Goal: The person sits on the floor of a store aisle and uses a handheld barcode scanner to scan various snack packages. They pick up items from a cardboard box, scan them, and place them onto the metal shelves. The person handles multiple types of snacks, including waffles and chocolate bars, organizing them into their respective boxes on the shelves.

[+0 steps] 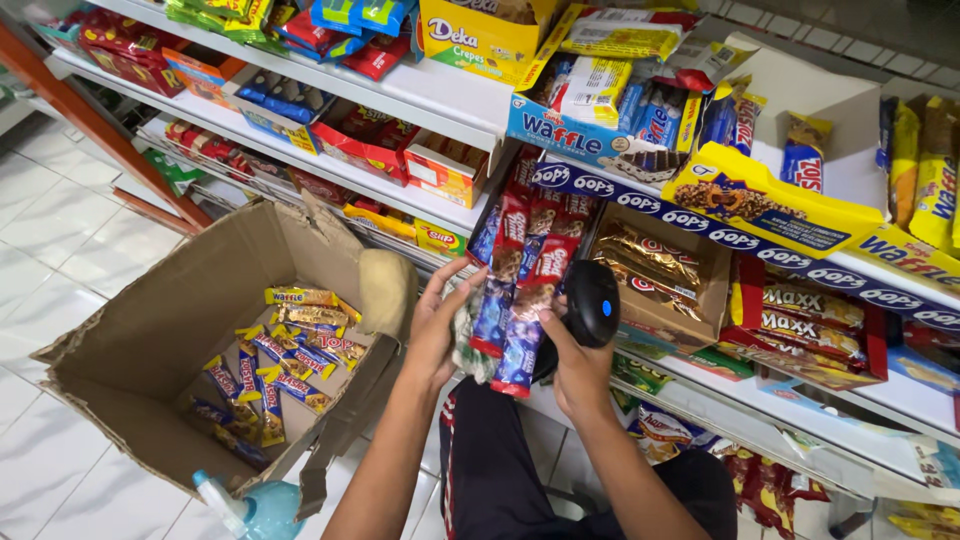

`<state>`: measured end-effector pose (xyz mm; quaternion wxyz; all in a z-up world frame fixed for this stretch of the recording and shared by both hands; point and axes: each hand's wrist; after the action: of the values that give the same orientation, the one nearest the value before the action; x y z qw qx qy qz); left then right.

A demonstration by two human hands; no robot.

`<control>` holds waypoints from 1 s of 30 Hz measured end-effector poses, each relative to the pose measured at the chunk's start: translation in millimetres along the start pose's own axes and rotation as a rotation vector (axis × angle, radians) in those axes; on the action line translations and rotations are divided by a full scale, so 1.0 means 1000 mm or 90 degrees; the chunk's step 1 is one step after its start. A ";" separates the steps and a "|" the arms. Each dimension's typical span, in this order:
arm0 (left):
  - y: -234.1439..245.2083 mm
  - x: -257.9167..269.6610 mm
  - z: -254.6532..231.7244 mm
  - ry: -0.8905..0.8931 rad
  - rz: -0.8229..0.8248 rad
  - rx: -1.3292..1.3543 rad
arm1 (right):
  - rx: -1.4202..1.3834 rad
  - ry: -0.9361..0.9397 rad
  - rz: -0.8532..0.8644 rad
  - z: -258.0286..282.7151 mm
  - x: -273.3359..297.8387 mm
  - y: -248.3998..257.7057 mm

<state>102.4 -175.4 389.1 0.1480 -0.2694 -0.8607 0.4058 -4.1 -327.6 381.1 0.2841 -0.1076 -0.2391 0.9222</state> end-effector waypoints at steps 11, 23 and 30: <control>0.019 0.024 0.032 -0.035 -0.077 0.086 | 0.007 -0.014 0.050 0.006 0.011 -0.013; 0.006 0.047 0.048 -0.034 -0.042 -0.085 | 0.021 0.015 0.059 0.015 0.023 -0.012; -0.004 0.021 0.030 -0.014 -0.004 0.023 | 0.013 0.003 0.103 -0.015 0.030 0.011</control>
<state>69.7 -183.9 373.7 0.1449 -0.2594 -0.8558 0.4235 -28.5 -312.7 360.6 0.2101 -0.1262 -0.2194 0.9444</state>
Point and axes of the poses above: each hand's wrist, its own x-axis away from the middle knuckle, its own y-axis out of the back of the hand, z = x × y, and after that the axes turned 8 degrees about z, right-handed
